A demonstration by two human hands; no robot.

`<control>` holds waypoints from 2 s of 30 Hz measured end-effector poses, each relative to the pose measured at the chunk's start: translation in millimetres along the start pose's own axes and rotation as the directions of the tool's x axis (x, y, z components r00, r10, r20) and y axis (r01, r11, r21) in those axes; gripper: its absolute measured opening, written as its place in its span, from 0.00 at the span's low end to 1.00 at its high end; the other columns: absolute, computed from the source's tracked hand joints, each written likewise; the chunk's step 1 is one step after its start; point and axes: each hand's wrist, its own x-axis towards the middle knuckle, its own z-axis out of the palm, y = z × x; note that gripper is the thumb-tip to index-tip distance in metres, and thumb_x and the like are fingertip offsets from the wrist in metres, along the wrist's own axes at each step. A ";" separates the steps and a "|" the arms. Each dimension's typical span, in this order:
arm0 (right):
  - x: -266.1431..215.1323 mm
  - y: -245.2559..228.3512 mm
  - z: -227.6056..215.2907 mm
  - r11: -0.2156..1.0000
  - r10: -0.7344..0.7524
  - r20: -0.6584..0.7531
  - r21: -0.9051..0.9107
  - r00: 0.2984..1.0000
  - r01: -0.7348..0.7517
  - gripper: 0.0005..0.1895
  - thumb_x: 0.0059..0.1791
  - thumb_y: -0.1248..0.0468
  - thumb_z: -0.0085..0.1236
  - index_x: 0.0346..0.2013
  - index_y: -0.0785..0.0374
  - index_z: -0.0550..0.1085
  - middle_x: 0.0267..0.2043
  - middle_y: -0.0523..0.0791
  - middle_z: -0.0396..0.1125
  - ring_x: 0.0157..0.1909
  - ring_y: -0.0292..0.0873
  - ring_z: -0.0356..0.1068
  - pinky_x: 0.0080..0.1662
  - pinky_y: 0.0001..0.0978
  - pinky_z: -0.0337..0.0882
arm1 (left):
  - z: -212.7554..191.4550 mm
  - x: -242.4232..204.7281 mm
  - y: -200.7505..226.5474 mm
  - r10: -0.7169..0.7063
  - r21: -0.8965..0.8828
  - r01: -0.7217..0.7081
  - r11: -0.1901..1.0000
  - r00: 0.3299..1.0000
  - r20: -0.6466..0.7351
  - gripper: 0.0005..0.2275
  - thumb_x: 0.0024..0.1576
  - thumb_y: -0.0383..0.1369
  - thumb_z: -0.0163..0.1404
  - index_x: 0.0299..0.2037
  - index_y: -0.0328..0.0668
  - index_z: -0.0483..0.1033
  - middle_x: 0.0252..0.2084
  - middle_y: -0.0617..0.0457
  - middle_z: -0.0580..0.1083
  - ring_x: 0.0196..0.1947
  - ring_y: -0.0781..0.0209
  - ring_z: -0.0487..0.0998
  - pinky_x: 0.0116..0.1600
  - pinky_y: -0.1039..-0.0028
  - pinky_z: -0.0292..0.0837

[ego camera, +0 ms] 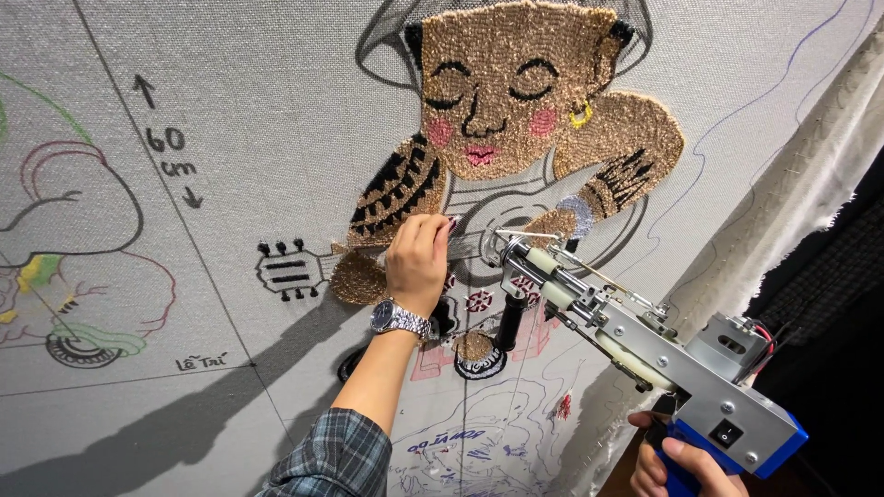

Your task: Using a tufting gun to create a decorative rug on a canvas.

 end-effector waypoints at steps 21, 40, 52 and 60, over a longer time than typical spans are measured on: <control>-2.4 -7.7 26.8 1.000 -0.005 0.028 -0.002 1.000 0.005 0.32 0.40 0.66 0.47 0.53 0.89 0.64 0.14 0.52 0.55 0.13 0.45 0.56 0.19 0.39 0.58 | 4.6 -88.7 30.0 -0.144 -0.410 0.461 0.787 0.783 0.604 0.28 0.52 0.50 0.62 0.55 0.38 0.73 0.48 0.54 0.77 0.45 0.63 0.79 0.49 0.71 0.75; -16.4 -18.5 71.0 0.998 -0.031 -0.040 -0.049 0.999 0.029 0.31 0.39 0.68 0.49 0.52 0.91 0.65 0.14 0.50 0.54 0.14 0.44 0.55 0.21 0.39 0.57 | 54.9 -105.9 18.3 -0.313 -0.516 0.811 0.275 0.583 0.750 0.15 0.54 0.35 0.62 0.45 0.31 0.82 0.32 0.53 0.80 0.24 0.71 0.76 0.29 0.78 0.74; -9.3 -7.0 51.3 0.994 -0.107 0.102 0.001 0.989 0.107 0.29 0.43 0.69 0.52 0.54 0.91 0.64 0.16 0.50 0.57 0.16 0.44 0.58 0.22 0.40 0.61 | 49.7 -102.8 18.2 -0.316 -0.469 0.839 0.275 0.539 0.780 0.11 0.53 0.34 0.62 0.40 0.34 0.81 0.31 0.54 0.81 0.23 0.72 0.75 0.28 0.80 0.71; -13.4 -7.6 59.5 0.997 -0.072 0.006 -0.036 0.997 0.073 0.29 0.40 0.69 0.52 0.50 0.91 0.67 0.14 0.50 0.55 0.13 0.43 0.55 0.19 0.37 0.57 | 49.0 -111.6 17.4 -0.340 -0.428 0.840 0.333 0.530 0.777 0.09 0.53 0.33 0.64 0.35 0.35 0.81 0.30 0.53 0.80 0.22 0.70 0.76 0.30 0.78 0.74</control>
